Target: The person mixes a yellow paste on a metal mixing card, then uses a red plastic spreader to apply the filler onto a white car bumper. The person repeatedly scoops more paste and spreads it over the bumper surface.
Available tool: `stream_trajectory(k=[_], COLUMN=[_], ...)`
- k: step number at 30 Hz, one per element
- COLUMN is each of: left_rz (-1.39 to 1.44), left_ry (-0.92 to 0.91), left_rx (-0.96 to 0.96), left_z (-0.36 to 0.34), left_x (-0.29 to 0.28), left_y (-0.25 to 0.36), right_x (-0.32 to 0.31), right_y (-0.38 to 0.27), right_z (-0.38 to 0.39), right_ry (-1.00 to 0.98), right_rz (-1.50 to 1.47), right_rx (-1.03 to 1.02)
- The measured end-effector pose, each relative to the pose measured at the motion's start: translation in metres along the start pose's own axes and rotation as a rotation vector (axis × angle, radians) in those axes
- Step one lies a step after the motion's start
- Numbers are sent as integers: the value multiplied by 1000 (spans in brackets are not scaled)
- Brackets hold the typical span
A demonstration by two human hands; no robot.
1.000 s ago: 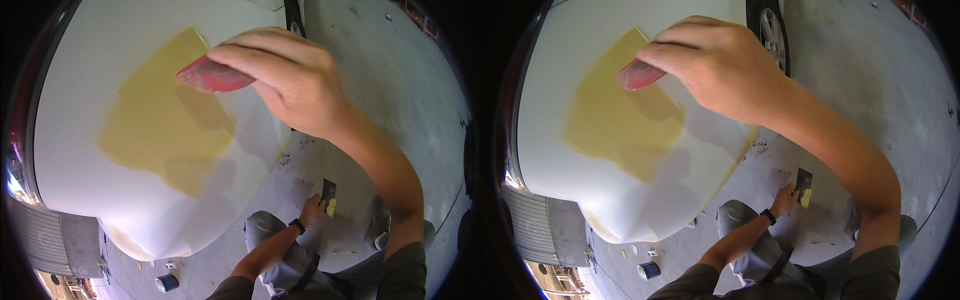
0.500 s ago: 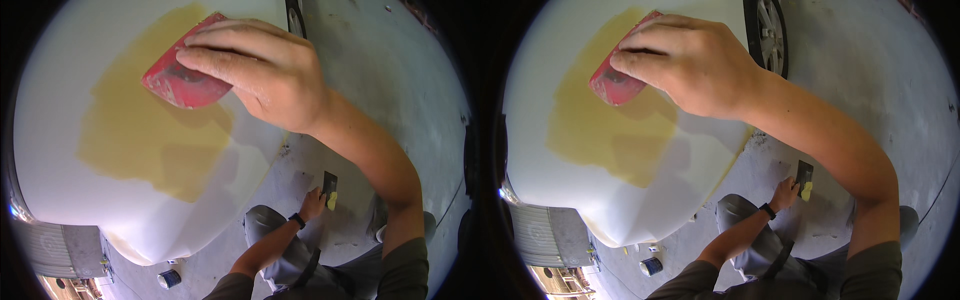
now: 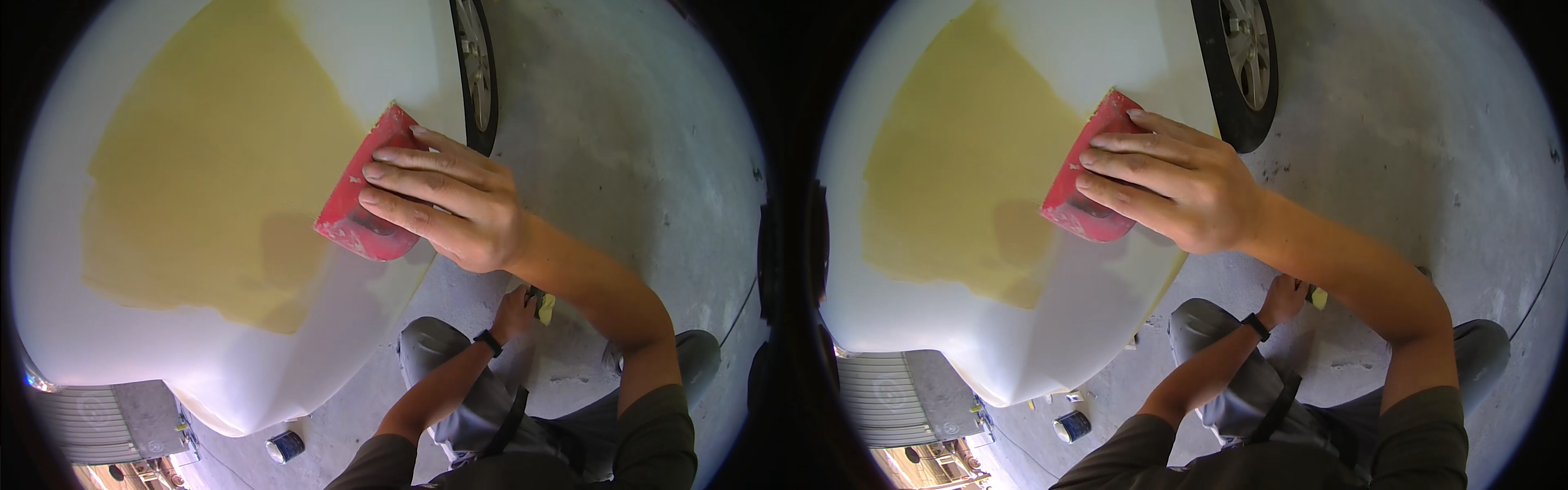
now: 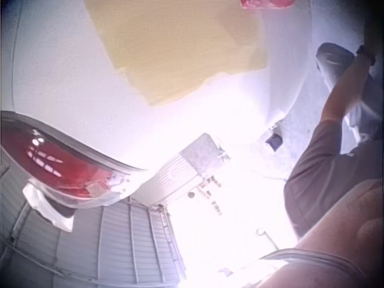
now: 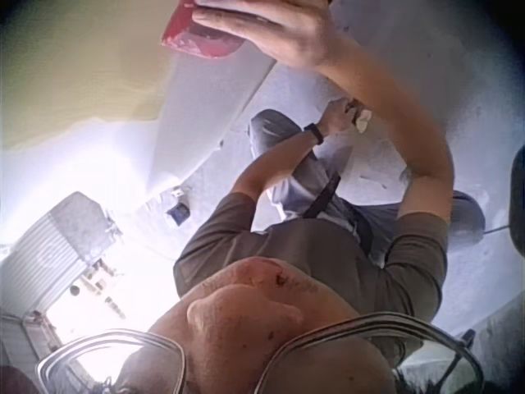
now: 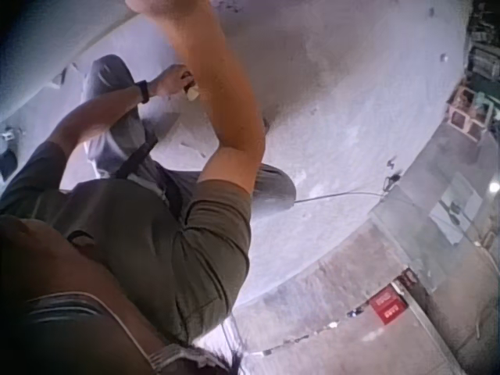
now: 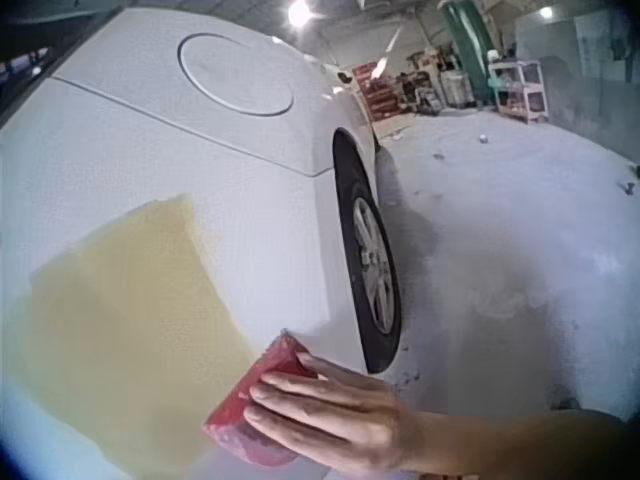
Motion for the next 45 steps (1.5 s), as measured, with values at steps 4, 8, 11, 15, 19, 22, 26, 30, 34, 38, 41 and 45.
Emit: stream_trajectory(k=[4,8,11,15,19,22,26,30,34,38,41,45], left_rz=[3,-62,-97,-106,-5,-34,-126,-48,-4,8,6,-70], left_ry=[-25,-42,-61,-32,-17,-40,-27,-48,111,-4,-39,-58], left_rx=[-46,-73,-95,-70,-98,-99,-47,-94,263,183,148,-57], left_z=[1,2,3,3,4,5,3,4,6,9,7,3], left_x=[6,8,10,7,4,4,3,14,11,20,18,10], left_y=[-11,-21,-25,-22,-16,-14,-17,-33,-19,-28,-21,-20], right_x=[-5,-17,-21,-6,18,22,15,0,-6,-5,-6,-18], right_y=[-6,-10,5,23,22,17,10,-11,-19,-19,-17,7], right_z=[10,-11,-54,-118,-145,-133,-92,-48,-20,-7,-11,-38], right_ry=[-58,-100,-17,95,220,243,164,36,-34,-66,-94,-106], right_rz=[-14,-48,-81,-68,-301,-225,-133,-145,-186,-209,-201,-228], right_rx=[45,-18,-34,-123,-152,-171,-121,-57,60,120,108,222])
Point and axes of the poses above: each hand's wrist, its own z-axis away from the middle knuckle, its own x-axis out of the palm, y = z × x, the point moved 8 cm from there along -z, towards the middle knuckle, and after that the axes turned 12 degrees about y, right-handed, at the moved point
